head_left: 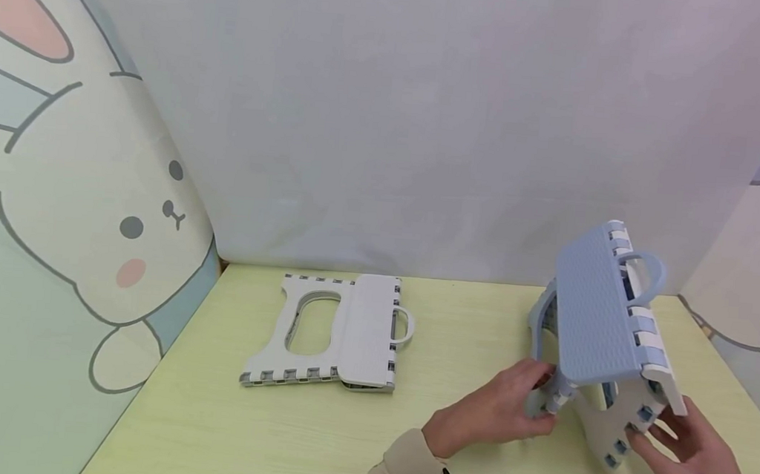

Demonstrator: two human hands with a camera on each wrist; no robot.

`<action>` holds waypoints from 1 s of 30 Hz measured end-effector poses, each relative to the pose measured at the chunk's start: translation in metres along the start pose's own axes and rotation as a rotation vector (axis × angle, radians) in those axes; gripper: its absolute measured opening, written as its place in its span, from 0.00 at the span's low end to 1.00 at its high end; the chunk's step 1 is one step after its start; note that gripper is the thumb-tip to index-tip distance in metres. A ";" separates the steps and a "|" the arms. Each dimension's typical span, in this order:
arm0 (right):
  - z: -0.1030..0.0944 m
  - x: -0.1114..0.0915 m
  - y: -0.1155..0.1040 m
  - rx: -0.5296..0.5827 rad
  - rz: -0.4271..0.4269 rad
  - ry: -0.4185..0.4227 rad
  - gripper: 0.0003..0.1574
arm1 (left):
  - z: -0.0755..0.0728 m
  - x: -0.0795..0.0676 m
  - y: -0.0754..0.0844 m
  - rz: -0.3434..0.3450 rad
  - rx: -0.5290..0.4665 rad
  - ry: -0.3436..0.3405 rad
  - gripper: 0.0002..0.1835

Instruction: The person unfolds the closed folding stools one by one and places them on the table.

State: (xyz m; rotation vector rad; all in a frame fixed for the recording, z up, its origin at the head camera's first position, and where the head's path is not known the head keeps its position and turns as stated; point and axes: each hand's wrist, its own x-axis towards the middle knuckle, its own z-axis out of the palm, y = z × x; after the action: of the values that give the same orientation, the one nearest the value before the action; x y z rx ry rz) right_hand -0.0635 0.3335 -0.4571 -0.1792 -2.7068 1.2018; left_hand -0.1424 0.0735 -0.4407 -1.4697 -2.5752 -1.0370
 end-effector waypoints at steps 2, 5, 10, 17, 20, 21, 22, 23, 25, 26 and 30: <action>-0.001 0.000 0.001 -0.009 0.004 0.000 0.44 | 0.000 0.000 0.000 -0.002 0.001 0.002 0.26; -0.001 0.001 0.002 -0.015 0.004 0.002 0.45 | -0.001 0.000 0.000 -0.004 0.002 0.005 0.26; -0.003 0.000 0.003 0.005 -0.003 0.006 0.45 | -0.002 0.000 0.000 -0.011 -0.001 0.004 0.25; -0.004 0.001 0.002 0.015 -0.001 0.004 0.46 | -0.003 -0.001 -0.001 -0.016 -0.019 0.005 0.25; -0.004 0.001 0.004 0.006 -0.005 0.007 0.46 | -0.004 -0.001 -0.001 -0.012 -0.013 0.010 0.25; -0.004 0.001 0.004 0.008 -0.010 0.009 0.45 | -0.004 -0.001 -0.002 -0.011 -0.012 0.011 0.25; -0.004 0.001 0.004 0.011 -0.016 0.011 0.45 | -0.005 -0.001 -0.002 -0.008 -0.008 0.014 0.25; -0.004 0.001 0.004 0.011 -0.019 0.011 0.45 | -0.004 -0.001 -0.002 -0.007 -0.006 0.016 0.25; -0.005 0.000 0.004 0.017 -0.026 0.011 0.45 | -0.004 -0.001 -0.003 -0.011 -0.009 0.014 0.25; -0.004 0.000 0.003 0.012 -0.022 0.007 0.45 | -0.004 -0.001 -0.003 -0.013 -0.013 0.012 0.25; -0.004 0.000 0.003 -0.003 -0.018 0.007 0.45 | -0.004 -0.001 -0.004 -0.021 -0.023 0.010 0.25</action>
State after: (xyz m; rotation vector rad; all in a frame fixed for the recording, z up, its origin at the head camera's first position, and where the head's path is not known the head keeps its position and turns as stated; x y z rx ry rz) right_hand -0.0626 0.3383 -0.4572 -0.1594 -2.6985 1.1898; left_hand -0.1457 0.0691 -0.4399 -1.4422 -2.5861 -1.0773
